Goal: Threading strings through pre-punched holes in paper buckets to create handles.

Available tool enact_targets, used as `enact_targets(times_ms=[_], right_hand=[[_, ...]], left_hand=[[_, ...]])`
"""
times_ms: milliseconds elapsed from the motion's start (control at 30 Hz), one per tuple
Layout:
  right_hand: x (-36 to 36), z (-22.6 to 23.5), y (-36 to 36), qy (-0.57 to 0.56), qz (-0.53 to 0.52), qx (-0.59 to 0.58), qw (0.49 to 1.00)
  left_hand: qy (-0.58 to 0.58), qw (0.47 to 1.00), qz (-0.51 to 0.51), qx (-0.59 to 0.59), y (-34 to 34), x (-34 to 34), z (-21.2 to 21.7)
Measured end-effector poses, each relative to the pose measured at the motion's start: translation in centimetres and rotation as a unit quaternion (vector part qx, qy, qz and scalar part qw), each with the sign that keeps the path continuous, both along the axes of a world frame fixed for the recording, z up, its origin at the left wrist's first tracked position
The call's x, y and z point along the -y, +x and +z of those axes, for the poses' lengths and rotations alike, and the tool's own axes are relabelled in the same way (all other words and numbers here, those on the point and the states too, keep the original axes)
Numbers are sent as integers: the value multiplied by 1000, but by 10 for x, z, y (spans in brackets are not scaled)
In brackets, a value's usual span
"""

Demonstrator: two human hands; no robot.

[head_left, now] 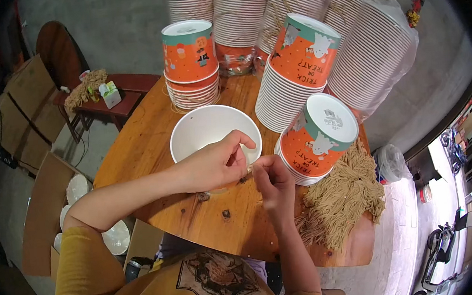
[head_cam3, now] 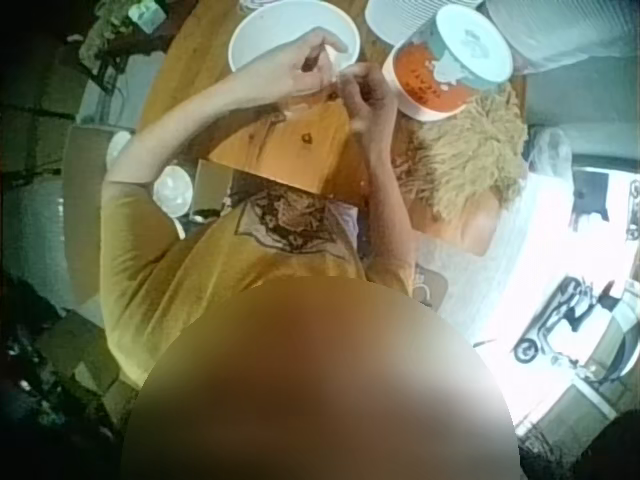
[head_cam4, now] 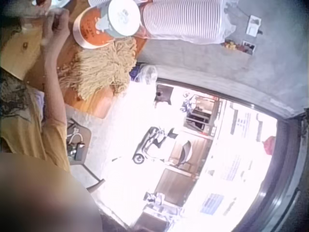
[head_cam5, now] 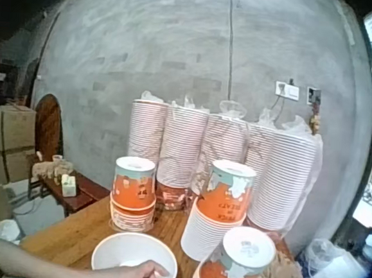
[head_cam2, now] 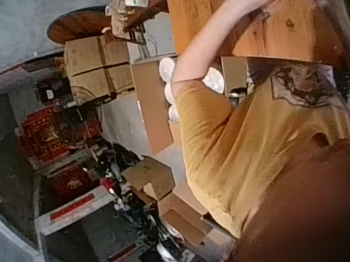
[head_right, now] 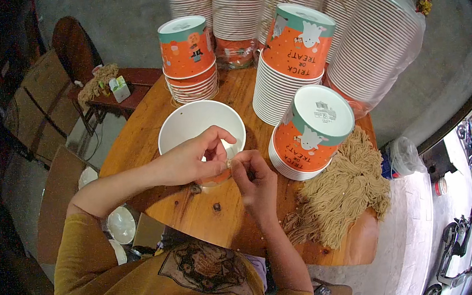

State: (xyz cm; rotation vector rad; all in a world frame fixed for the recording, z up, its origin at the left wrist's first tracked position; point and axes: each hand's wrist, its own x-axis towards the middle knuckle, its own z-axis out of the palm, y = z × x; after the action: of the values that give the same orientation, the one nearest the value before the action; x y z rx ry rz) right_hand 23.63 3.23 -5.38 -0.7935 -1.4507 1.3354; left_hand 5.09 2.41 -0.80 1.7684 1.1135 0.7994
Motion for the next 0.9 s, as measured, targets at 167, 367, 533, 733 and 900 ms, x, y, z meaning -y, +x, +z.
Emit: enact_targets(times_ms=[167,367,533,733,900], right_hand=[[0,-2,1,3,-17,2,1000],[3,-7,4,-8,-36,18,999],[3,-17,8,21,-67,41,997],[10,-9,9,144,-111,132,974],[12,-3,3,332,-177,277,884]], left_hand=[[-4,999,9,-40,-1,2,7],[72,988,22,-132,-1,3,8],[116,983,38,-140,-3,2,3],[80,987,41,-130,-1,3,6],[71,990,47,-109,1,6,10]])
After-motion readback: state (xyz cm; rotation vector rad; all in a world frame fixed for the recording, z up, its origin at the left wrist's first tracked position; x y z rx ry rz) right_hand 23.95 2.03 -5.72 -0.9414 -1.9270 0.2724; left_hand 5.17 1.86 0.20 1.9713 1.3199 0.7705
